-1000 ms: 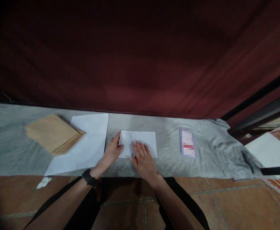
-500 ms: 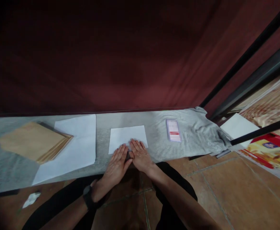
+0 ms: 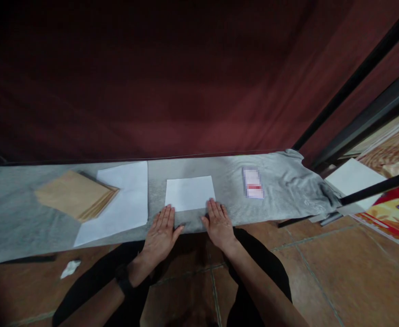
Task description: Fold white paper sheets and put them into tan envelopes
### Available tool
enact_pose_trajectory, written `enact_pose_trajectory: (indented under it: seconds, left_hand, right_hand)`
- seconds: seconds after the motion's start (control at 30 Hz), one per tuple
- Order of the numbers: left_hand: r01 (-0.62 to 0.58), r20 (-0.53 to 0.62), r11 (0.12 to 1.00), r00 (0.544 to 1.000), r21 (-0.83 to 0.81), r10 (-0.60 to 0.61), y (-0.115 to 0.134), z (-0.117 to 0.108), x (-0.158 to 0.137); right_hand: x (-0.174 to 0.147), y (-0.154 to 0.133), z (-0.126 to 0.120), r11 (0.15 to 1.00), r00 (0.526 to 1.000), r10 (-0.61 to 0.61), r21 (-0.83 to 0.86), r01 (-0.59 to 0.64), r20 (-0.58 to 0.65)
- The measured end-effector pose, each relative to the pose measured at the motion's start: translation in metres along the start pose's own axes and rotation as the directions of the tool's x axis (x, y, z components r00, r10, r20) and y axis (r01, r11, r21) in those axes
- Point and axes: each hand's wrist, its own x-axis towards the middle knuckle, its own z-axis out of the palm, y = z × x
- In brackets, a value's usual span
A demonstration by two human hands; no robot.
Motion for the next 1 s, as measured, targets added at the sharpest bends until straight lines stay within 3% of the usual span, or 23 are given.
enact_pose_trajectory:
  seconds: [0.17,0.4,0.63,0.87,1.0]
  left_hand:
    - [0.023,-0.015,1.0,1.0,0.005,-0.023,0.01,-0.012,0.015]
    - [-0.095,0.055,0.993,0.994,-0.071,0.099,0.03,-0.003,0.064]
    - [0.001,0.127,0.998,0.992,-0.059,0.007,0.012,0.017,0.072]
    - [0.132,0.172,0.987,0.974,0.087,-0.146,-0.007,0.003,0.078]
    - [0.177,0.141,0.974,0.97,0.141,-0.196,-0.009,-0.003,0.086]
  right_hand:
    - [0.014,-0.001,-0.003,0.997,0.998,0.065,0.031,-0.065,0.01]
    - [0.06,-0.025,0.0,0.991,0.995,-0.056,0.128,0.045,0.082]
    - [0.071,-0.02,0.016,0.995,0.994,-0.05,0.093,0.041,0.095]
    - [0.074,-0.007,0.01,0.997,0.995,0.076,0.001,-0.076,0.069]
    - [0.08,-0.004,0.005,0.988,0.985,0.157,-0.011,-0.157,0.069]
